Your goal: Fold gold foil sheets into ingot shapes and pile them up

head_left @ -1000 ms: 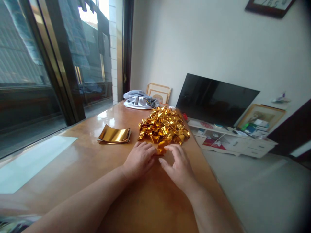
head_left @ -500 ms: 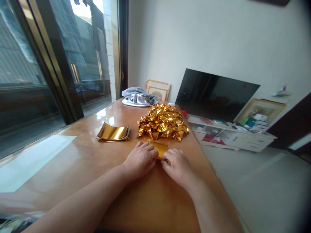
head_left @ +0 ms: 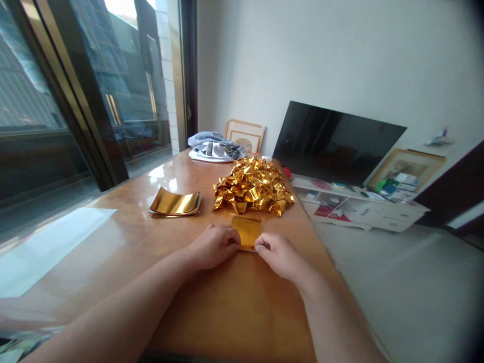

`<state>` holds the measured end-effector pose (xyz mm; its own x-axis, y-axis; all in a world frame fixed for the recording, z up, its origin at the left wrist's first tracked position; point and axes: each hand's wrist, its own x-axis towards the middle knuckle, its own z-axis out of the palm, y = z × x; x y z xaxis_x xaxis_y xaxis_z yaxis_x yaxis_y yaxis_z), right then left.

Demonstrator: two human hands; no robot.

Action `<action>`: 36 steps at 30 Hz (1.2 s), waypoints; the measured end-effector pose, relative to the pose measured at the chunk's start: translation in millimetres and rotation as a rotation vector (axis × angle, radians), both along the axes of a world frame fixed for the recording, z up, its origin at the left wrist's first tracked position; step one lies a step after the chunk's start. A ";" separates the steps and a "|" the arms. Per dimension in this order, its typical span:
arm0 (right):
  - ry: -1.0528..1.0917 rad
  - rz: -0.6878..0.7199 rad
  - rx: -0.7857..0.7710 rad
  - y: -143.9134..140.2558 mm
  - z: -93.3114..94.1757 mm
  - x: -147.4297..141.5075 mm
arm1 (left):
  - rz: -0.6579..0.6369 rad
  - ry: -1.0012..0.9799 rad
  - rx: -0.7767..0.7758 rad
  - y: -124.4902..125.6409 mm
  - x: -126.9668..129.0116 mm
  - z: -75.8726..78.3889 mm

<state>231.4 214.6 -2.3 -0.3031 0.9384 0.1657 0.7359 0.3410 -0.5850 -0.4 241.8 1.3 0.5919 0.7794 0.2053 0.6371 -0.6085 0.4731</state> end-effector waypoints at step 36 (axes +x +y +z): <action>0.032 -0.145 -0.105 12.7 -19.2 1.0 | 0.123 0.049 -0.104 13.6 -2.3 -8.3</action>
<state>232.4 227.3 -21.5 -0.1599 0.9845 0.0714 0.7535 0.1685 -0.6355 -2.8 255.4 -6.9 0.4981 0.8621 0.0933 0.7274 -0.4740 0.4962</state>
